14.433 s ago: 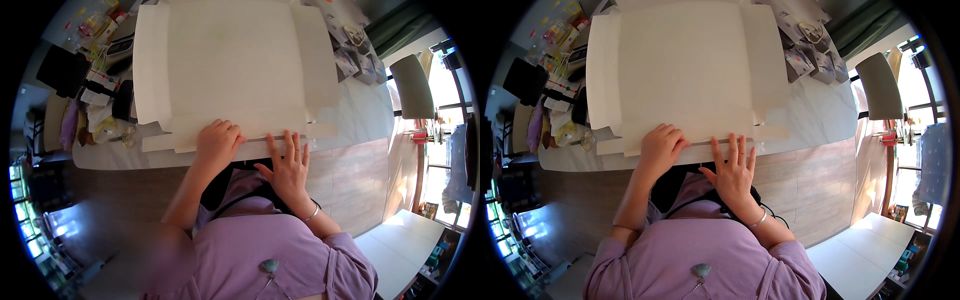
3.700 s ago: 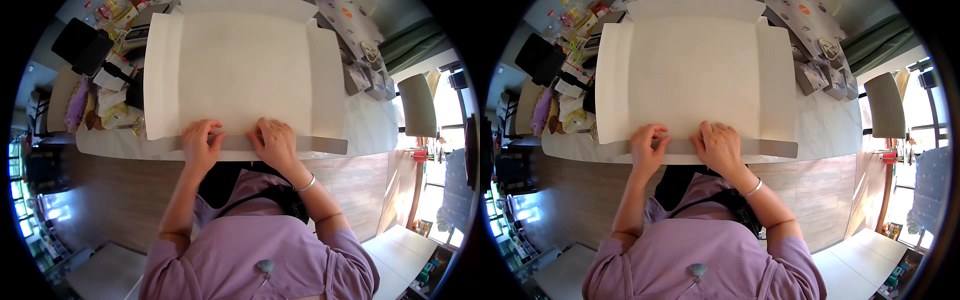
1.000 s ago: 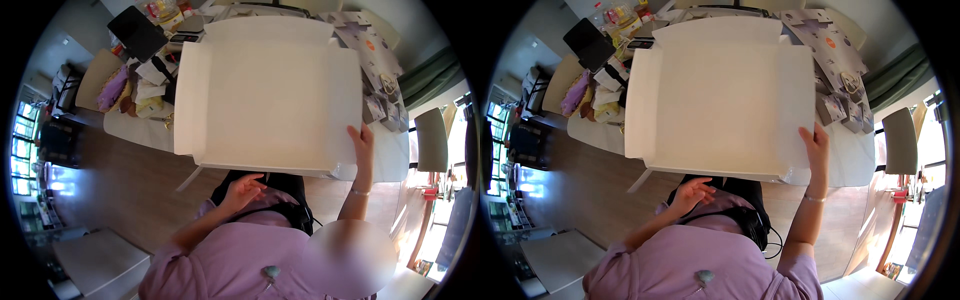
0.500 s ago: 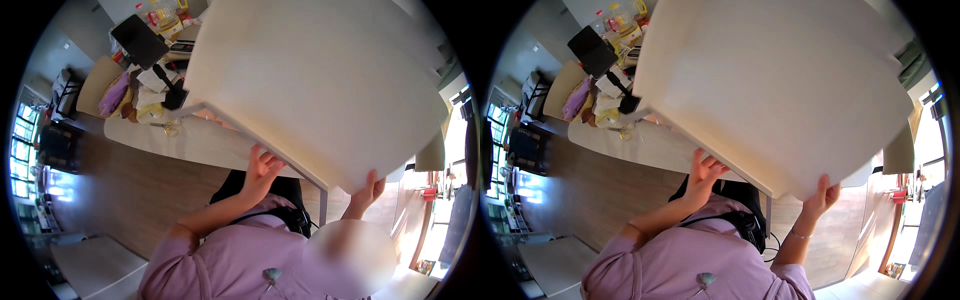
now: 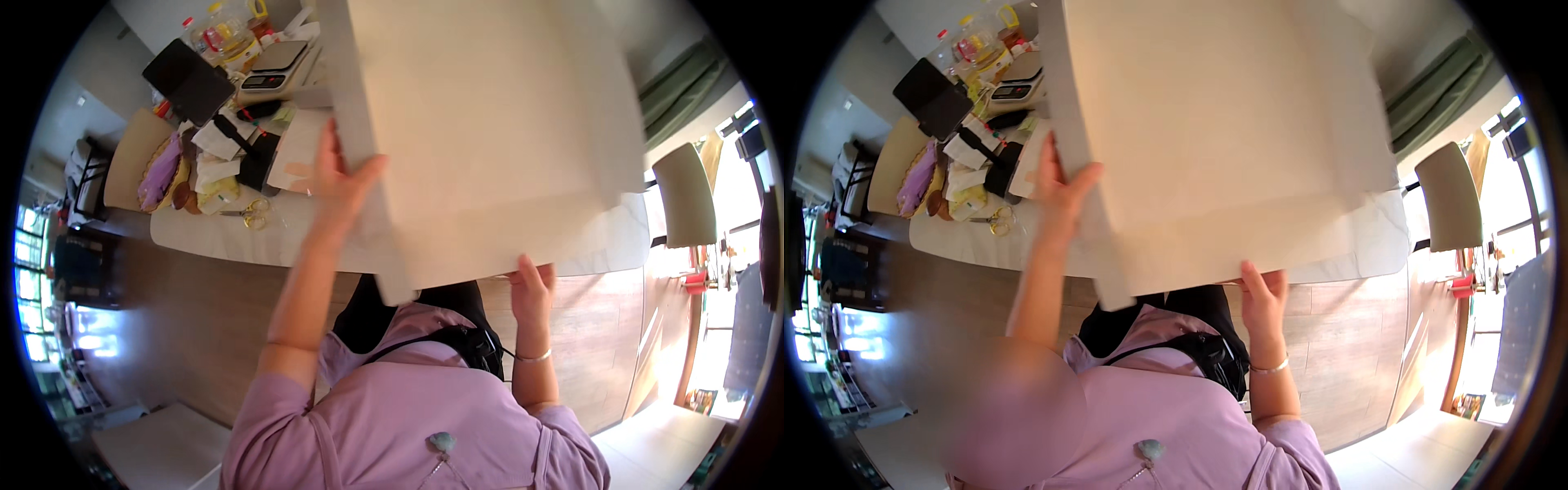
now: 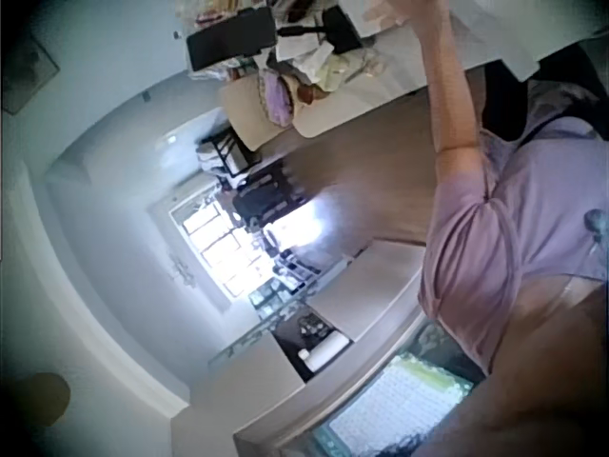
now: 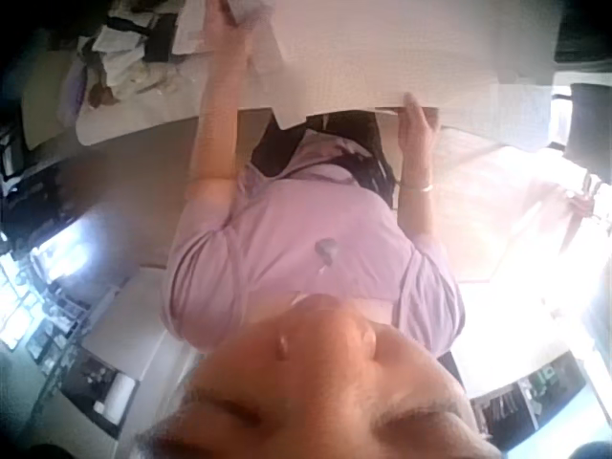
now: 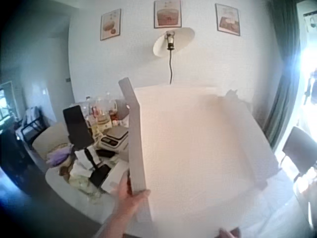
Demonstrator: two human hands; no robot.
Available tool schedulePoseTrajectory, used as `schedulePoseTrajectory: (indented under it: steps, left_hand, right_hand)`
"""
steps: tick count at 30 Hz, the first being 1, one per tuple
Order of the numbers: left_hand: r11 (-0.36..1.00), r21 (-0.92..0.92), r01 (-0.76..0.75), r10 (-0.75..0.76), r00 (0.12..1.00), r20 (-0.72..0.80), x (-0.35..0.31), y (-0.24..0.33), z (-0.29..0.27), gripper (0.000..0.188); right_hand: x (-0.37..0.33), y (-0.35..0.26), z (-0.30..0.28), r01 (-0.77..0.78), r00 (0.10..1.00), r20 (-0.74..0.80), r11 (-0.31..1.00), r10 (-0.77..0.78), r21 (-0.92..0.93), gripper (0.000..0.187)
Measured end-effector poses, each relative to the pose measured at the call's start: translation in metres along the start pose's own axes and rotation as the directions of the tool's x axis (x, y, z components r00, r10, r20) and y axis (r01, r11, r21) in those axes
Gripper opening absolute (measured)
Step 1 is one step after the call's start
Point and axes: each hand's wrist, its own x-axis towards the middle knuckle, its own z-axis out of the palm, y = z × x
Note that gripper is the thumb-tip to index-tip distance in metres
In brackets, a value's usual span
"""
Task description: The person assembles a white paper box by folding its flaps and securing them with gray tape. They repeatedly fold the edges inward and apply tape strips to hold the structure together, working on a cluttered table.
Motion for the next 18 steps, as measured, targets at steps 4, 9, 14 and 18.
schedulePoseTrajectory:
  steps: [4, 9, 14, 18]
  left_hand:
    - [0.980, 0.167, 0.105, -0.129, 0.982, 0.138, 0.020, 0.021, -0.055, 0.076]
    - [0.903, 0.374, 0.209, -0.285, 0.945, 0.160, 0.035, -0.001, -0.092, 0.084]
    - [0.482, 0.811, -0.333, 0.197, 0.943, 0.270, 0.012, 0.021, -0.088, 0.074]
    - [0.308, 0.722, -0.619, 0.155, 0.782, 0.604, -0.054, 0.083, -0.051, 0.054]
  right_hand:
    - [-0.001, 0.008, 0.031, -0.219, 0.972, 0.076, 0.975, 0.221, -0.034, 0.027]
    - [0.001, 0.022, 0.040, -0.434, 0.888, 0.047, 0.868, 0.457, -0.243, 0.030]
    - [0.004, 0.022, 0.034, -0.508, 0.835, 0.054, 0.805, 0.548, -0.306, 0.032]
    - [-0.003, 0.014, 0.020, -0.574, 0.673, 0.144, 0.635, 0.726, -0.517, 0.033]
